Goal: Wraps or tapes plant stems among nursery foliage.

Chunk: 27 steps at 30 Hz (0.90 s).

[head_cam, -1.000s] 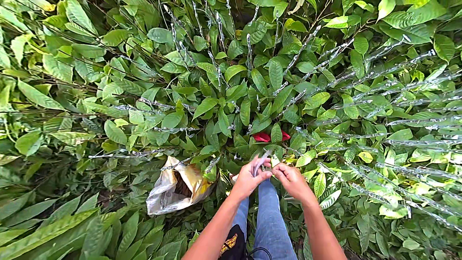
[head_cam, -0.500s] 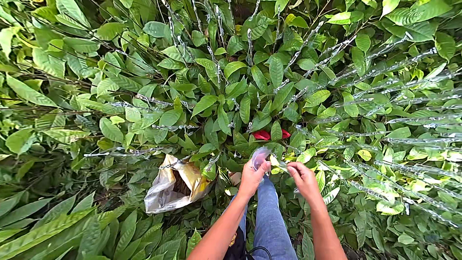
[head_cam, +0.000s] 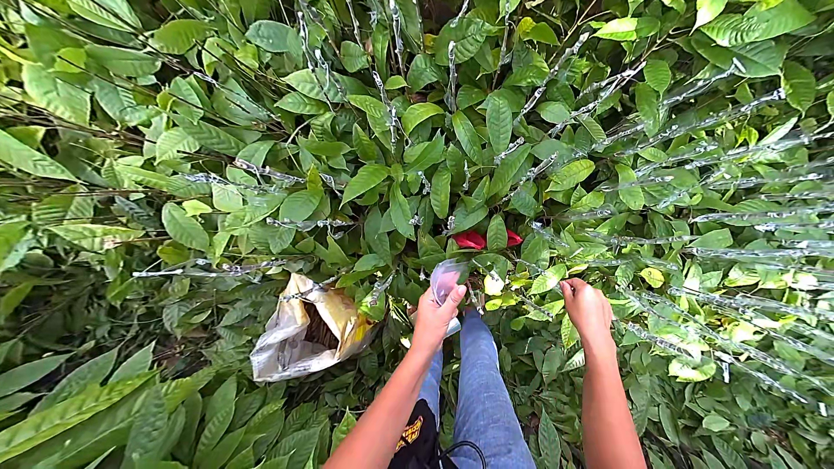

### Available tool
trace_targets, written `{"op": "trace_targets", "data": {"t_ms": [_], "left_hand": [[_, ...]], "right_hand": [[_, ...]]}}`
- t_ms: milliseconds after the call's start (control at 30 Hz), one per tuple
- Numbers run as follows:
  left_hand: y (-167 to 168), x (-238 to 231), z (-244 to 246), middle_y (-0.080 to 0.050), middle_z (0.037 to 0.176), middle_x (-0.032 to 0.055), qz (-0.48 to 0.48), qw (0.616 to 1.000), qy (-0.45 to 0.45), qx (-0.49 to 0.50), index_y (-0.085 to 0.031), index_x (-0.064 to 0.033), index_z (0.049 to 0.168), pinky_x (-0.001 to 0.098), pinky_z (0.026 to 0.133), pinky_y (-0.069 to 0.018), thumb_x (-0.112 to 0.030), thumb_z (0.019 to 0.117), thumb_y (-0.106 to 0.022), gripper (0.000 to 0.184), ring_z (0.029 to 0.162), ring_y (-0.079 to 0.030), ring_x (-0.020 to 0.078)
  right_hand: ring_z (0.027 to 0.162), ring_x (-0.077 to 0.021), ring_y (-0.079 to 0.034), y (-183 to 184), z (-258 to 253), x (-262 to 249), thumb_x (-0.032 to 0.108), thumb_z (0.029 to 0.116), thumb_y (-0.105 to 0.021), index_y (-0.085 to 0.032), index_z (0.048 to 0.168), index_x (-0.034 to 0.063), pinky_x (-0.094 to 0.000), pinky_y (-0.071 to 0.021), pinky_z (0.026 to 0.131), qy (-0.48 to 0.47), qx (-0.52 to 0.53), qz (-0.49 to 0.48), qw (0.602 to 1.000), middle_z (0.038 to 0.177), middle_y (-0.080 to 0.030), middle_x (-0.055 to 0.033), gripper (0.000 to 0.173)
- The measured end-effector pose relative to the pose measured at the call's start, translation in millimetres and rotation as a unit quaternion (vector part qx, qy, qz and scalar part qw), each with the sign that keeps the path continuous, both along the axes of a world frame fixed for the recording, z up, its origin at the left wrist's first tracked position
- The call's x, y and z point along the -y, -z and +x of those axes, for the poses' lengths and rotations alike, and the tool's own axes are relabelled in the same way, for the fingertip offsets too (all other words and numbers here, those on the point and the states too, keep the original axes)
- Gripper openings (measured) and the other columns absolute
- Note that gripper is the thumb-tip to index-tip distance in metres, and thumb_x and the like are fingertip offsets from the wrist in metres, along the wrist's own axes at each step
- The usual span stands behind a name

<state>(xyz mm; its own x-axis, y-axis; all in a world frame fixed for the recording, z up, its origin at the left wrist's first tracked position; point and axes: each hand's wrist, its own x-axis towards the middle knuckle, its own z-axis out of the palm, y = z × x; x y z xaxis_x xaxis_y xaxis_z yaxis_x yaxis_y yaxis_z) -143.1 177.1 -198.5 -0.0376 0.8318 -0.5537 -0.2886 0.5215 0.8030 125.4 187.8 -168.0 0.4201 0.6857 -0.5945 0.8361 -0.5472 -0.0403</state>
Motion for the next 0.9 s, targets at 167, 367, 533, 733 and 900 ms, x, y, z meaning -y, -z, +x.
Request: {"op": "trace_targets", "data": {"t_ms": [167,367,533,733,900], "left_hand": [[0.3,-1.0,-6.6,-0.058,0.066,-0.0101,0.001,1.000,-0.010,0.003,-0.060,-0.0080,0.096,0.0146,0.051,-0.0435,-0.004,0.0944,-0.062,0.005,0.050,-0.048,-0.0014],[-1.9,-0.2,-10.3,-0.059,0.067,-0.0091,-0.008,1.000,-0.024,0.009,-0.060,-0.0072,0.096,0.0151,0.052,-0.0443,-0.003,0.0949,-0.062,0.005,0.051,-0.049,-0.0009],[-2.1,0.4,-18.1,-0.059,0.068,-0.0097,-0.001,0.999,-0.045,0.016,-0.059,-0.0081,0.096,0.0148,0.052,-0.0449,-0.002,0.0947,-0.061,0.007,0.051,-0.049,-0.0015],[-2.1,0.2,-20.3,-0.060,0.068,-0.0096,-0.003,0.998,-0.054,0.019,-0.059,-0.0085,0.097,0.0146,0.052,-0.0449,-0.003,0.0945,-0.062,0.007,0.051,-0.049,-0.0014],[-2.6,0.0,-20.4,-0.060,0.068,-0.0101,-0.003,0.998,-0.055,0.021,-0.060,-0.0090,0.096,0.0147,0.053,-0.0456,-0.002,0.0940,-0.062,0.007,0.052,-0.050,-0.0012]], "right_hand": [[0.110,-0.0398,-0.068,9.2,0.4,-16.1,0.031,0.1093,-0.046,-0.071,0.116,0.0035,-0.0591,-0.0495,0.093,-0.008,-0.003,-0.027,1.000,0.110,-0.073,-0.0218,0.038],[0.113,-0.0386,-0.066,16.0,-6.1,-38.8,0.032,0.1092,-0.047,-0.072,0.117,0.0036,-0.0585,-0.0480,0.097,-0.018,-0.055,-0.042,0.997,0.113,-0.072,-0.0217,0.039],[0.102,-0.0367,-0.070,14.9,6.3,-34.9,0.030,0.1096,-0.046,-0.072,0.114,0.0014,-0.0576,-0.0501,0.094,0.011,-0.068,-0.008,0.998,0.104,-0.073,-0.0203,0.039],[0.093,-0.0325,-0.070,24.5,6.4,-33.0,0.031,0.1100,-0.044,-0.070,0.112,0.0014,-0.0541,-0.0516,0.090,0.010,-0.076,-0.024,0.997,0.097,-0.073,-0.0168,0.040],[0.114,-0.0390,-0.066,26.5,-19.7,-44.6,0.039,0.1070,-0.050,-0.071,0.123,0.0061,-0.0599,-0.0485,0.098,-0.039,-0.042,-0.089,0.994,0.116,-0.072,-0.0208,0.042]]}}
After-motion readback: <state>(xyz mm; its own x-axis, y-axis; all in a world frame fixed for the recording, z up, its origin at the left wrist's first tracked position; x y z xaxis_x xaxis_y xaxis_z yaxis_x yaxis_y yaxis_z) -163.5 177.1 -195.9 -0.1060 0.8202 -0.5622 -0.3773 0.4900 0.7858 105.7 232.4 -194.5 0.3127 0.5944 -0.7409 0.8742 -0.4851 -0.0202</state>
